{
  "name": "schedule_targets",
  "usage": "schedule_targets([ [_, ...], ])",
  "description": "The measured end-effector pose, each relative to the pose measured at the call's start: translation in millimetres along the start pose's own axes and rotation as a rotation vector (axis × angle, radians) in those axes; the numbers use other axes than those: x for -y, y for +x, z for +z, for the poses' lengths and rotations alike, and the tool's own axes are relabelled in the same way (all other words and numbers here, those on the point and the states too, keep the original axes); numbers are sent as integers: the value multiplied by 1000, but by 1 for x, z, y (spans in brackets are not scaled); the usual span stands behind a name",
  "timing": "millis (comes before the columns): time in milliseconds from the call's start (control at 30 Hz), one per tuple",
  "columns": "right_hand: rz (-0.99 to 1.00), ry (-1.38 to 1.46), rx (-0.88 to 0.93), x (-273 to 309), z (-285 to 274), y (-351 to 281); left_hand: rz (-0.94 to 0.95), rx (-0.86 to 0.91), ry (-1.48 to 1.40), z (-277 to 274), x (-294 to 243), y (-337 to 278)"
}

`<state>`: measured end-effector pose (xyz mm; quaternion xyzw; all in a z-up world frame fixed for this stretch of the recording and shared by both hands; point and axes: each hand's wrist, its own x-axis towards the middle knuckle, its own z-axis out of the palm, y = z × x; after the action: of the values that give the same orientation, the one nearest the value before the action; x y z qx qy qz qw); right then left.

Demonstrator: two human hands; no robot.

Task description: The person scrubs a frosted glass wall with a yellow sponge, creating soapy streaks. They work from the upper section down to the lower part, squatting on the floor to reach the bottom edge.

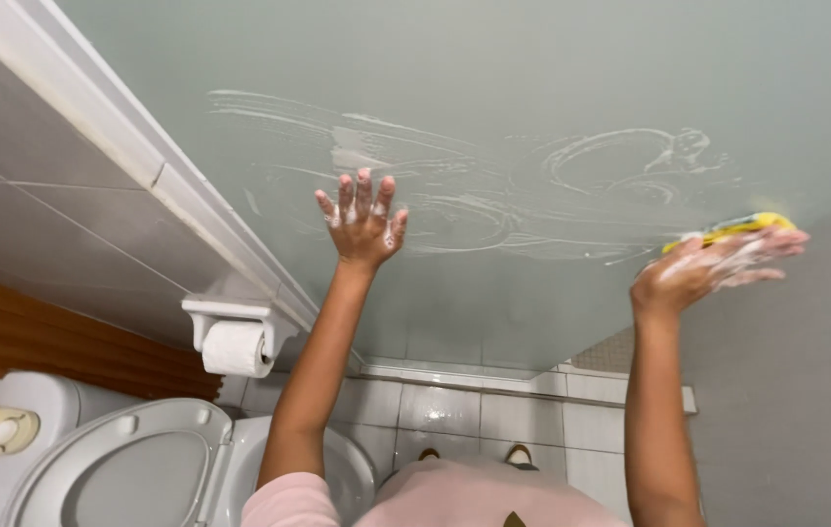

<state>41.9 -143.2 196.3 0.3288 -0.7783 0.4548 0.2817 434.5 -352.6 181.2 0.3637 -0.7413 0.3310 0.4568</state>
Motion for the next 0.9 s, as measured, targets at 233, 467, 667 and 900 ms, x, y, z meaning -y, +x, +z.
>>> schedule_targets([
  [233, -419, 480, -188, 96, 87, -55, 8, -214, -36, 8, 1, 13],
  [467, -837, 252, -267, 182, 111, -124, 74, -302, -20, 11, 10, 7],
  [667, -539, 388, -332, 13, 57, -39, 80, -254, -42, 9, 11, 2],
  [900, -327, 251, -410, -28, 53, -20, 84, -253, -47, 11, 13, 3],
])
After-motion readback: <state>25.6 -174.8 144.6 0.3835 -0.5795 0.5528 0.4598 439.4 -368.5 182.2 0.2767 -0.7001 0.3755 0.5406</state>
